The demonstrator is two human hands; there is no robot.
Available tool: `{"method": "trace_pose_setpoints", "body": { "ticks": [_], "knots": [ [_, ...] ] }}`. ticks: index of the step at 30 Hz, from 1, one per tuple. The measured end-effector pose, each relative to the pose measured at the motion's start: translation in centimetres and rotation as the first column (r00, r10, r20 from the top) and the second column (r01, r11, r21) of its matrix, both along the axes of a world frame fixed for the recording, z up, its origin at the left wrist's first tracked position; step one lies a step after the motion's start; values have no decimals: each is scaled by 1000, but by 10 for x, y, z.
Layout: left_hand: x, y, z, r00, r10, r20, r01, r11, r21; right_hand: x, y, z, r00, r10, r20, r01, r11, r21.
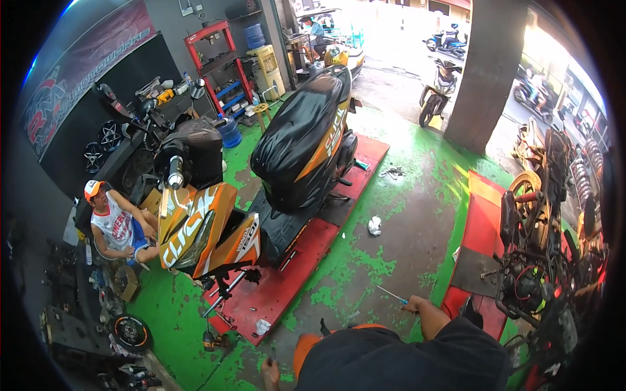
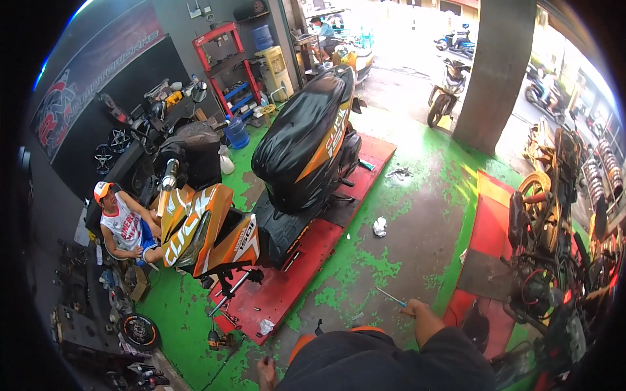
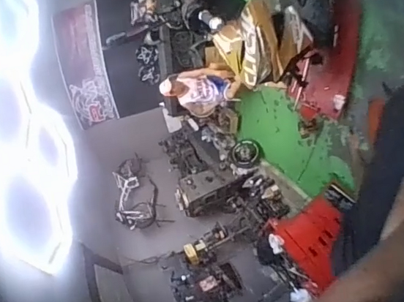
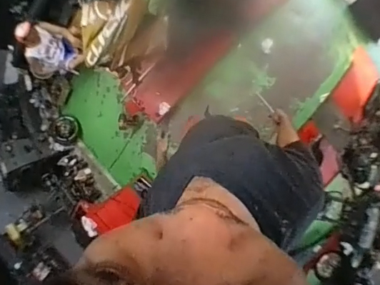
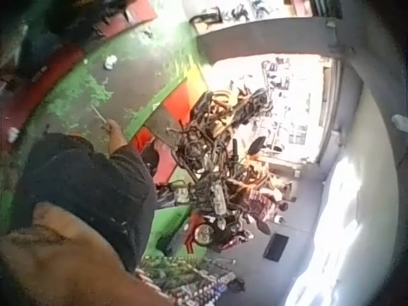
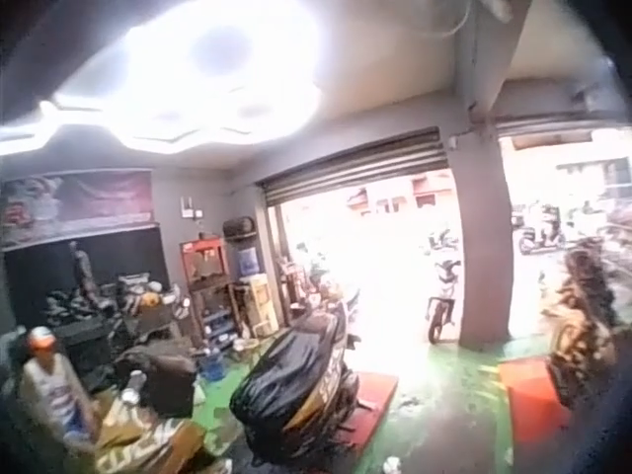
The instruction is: The recorder is using a screwdriver to remove screws and disassemble the front fairing panels of a Honda Click motorcycle.
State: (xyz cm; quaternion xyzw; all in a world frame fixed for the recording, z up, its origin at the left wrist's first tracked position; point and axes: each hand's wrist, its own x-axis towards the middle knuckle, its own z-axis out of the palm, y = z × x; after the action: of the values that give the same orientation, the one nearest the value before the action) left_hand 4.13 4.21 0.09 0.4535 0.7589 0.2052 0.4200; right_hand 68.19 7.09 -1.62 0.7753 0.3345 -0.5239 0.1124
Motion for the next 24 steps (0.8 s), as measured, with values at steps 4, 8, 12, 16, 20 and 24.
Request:
{"method": "trace_pose_setpoints", "body": {
  "ticks": [4, 8, 12, 16, 20, 24],
  "knots": [
    [107, 157, 69, 967, -155, 200, 128, 982, 140, 25, -10, -29, 958, -285, -45, 287, 956, 66],
    [196, 326, 96, 928, -332, 168, 213, 844, 491, 16, -1, -9, 943, -320, -95, 327, 942, 71],
    [292, 512, 158, 931, -364, -33, 294, 691, 661, 34, -9, -11, 917, -386, -100, 386, 922, -27],
    [365, 685, 198, 936, -350, -35, 223, 514, 828, 34, 14, 38, 813, -583, 10, 582, 811, -65],
    [412, 806, 227, 955, -246, -165, 278, 550, 787, 32, 47, 65, 598, -801, -8, 801, 598, 11],
    [428, 872, 218, 875, -76, -479, 423, 600, 679, 37, 105, 74, 651, -759, -19, 759, 650, 33]
  ]
}}
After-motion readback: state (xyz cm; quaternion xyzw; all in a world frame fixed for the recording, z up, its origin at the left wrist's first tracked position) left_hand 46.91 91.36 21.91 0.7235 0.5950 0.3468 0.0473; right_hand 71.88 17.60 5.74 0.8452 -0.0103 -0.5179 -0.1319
